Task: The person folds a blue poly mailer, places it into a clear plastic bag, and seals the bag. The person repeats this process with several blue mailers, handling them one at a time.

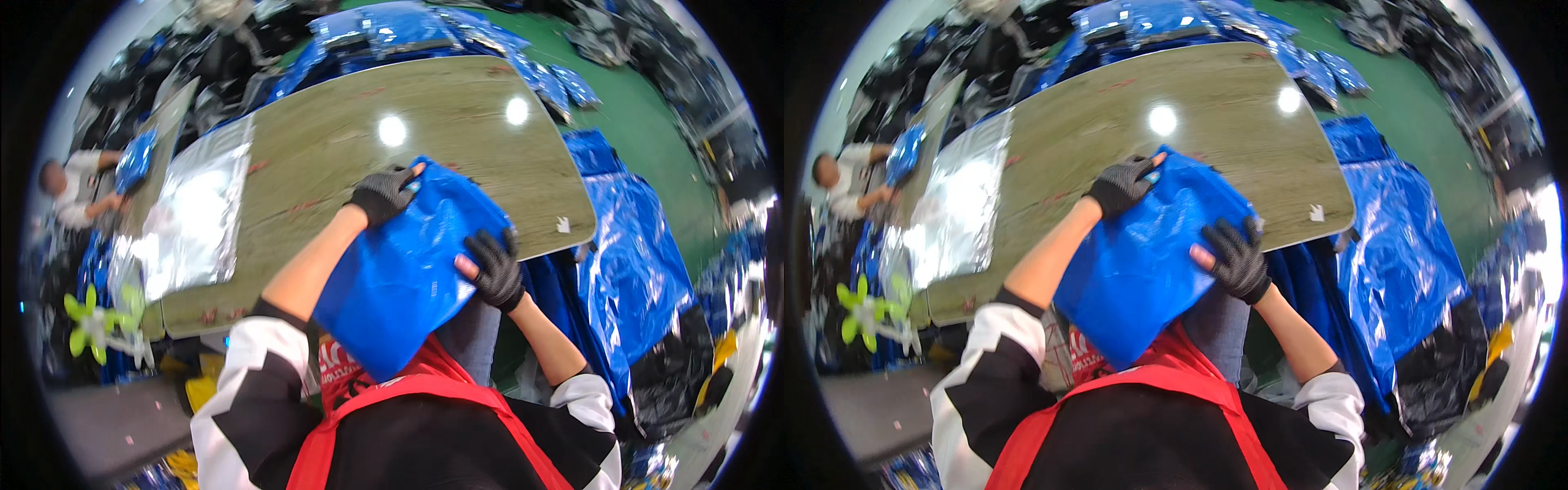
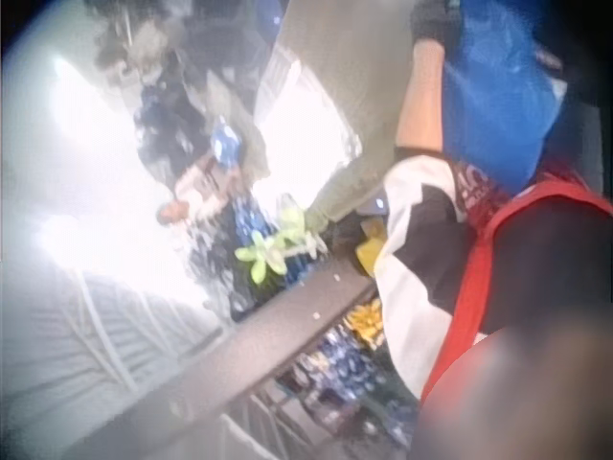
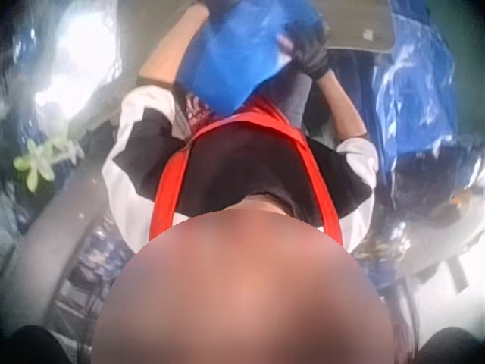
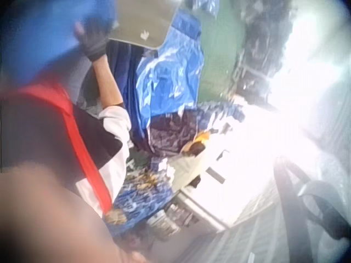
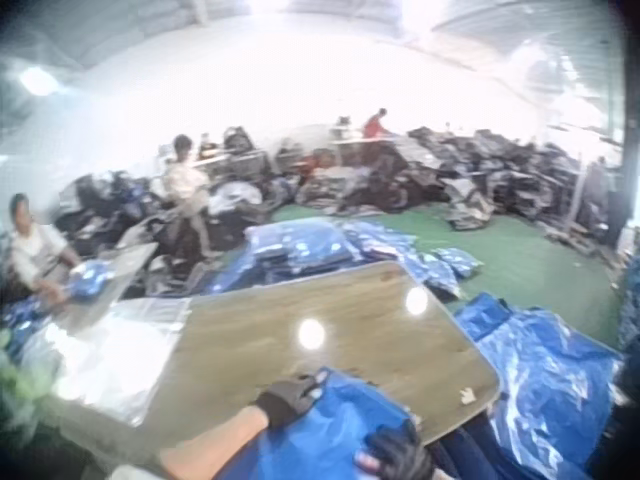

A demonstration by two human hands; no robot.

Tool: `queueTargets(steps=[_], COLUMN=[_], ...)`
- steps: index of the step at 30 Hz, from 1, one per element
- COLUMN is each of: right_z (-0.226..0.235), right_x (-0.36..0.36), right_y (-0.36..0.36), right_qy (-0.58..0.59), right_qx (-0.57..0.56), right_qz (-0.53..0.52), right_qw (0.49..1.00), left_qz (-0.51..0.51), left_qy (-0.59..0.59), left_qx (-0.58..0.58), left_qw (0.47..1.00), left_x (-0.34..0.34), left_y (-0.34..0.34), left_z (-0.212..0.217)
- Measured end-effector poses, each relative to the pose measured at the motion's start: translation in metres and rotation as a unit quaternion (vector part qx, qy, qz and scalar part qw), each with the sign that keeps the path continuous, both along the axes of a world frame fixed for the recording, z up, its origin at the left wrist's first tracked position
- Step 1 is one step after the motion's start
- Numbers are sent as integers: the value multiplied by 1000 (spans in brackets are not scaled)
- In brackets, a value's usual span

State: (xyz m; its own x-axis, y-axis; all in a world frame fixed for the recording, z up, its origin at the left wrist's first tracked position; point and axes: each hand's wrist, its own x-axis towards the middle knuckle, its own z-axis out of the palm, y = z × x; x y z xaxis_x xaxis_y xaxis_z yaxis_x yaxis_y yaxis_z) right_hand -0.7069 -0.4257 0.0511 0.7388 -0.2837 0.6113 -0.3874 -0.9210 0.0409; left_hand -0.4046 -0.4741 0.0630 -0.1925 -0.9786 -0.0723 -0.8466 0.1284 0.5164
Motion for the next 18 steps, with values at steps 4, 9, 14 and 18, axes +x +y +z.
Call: queueTargets(steps=[4, 9, 14, 18], right_z=[22, 35, 4, -11], right_x=[4, 7, 44, 47], right_y=[-28, -61, -60, -58], right_qy=[-209, -303, -260, -252], right_qx=[389, 569, 796, 858], right_qz=[-1, -125, -49, -94], right_qw=[897, 754, 544, 438], left_qz=[-150, 34, 317, 27], left_qy=[515, 700, 357, -8], left_qx=[244, 28, -31, 116], left_qw=[808, 713, 878, 993], left_x=[50, 56, 12, 102], left_y=[24, 95, 132, 108], left_z=[7, -27, -54, -39])
